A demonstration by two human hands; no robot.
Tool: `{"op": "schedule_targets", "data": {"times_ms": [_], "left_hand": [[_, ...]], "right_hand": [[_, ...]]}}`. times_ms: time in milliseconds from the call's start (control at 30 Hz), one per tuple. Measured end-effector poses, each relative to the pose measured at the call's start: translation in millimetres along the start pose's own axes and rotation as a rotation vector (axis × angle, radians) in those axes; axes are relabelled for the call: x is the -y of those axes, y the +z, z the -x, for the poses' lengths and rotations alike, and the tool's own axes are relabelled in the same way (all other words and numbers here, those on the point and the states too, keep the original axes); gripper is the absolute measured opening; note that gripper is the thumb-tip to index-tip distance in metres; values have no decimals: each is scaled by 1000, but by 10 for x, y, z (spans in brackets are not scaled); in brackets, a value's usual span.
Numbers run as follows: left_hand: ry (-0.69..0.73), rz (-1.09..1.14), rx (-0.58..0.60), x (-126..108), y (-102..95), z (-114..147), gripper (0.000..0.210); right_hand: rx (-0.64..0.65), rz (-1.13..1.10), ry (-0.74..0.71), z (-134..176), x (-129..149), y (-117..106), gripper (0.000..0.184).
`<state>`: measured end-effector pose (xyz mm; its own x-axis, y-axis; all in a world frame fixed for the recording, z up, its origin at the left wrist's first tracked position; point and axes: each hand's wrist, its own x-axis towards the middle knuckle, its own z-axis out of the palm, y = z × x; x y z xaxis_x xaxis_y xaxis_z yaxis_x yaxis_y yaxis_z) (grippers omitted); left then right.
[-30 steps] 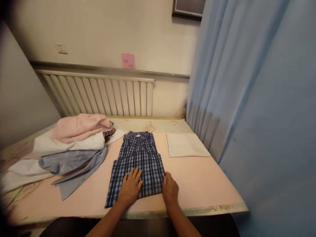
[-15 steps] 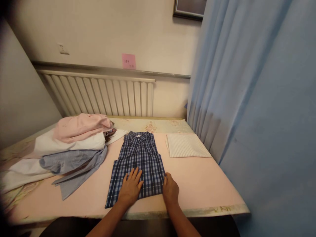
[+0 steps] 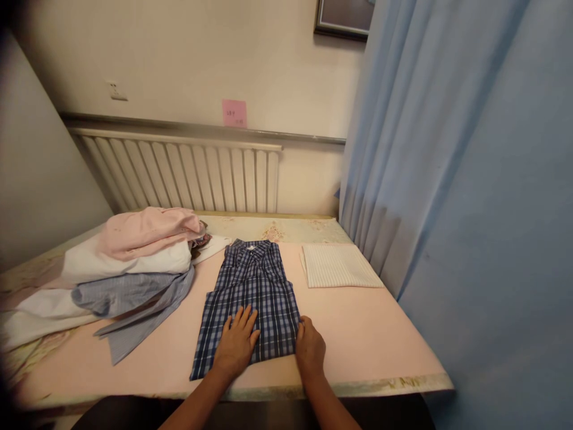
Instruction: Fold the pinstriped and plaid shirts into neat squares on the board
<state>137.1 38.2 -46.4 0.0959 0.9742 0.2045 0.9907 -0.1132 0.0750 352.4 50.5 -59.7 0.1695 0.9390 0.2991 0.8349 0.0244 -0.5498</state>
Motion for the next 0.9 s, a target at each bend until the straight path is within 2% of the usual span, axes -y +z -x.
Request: {"op": "schedule_targets", "data": {"times_ms": [300,500,767,900], "left_hand": [[-35,37,-46,52,47,-6,54],[-76,23,-75,45,-16,-77,51],[-39,-48,-4,26,-57,-80,50],[-32,-39,18,31,-28,-61,51]], "right_hand": [[-7,14,-5,-4,-7,12,40],[-16,23,-5,-10,-32,35,40],[-49,-41,47,0,-38,26,40],[25,-56,122,-95,-32,-29,36]]}}
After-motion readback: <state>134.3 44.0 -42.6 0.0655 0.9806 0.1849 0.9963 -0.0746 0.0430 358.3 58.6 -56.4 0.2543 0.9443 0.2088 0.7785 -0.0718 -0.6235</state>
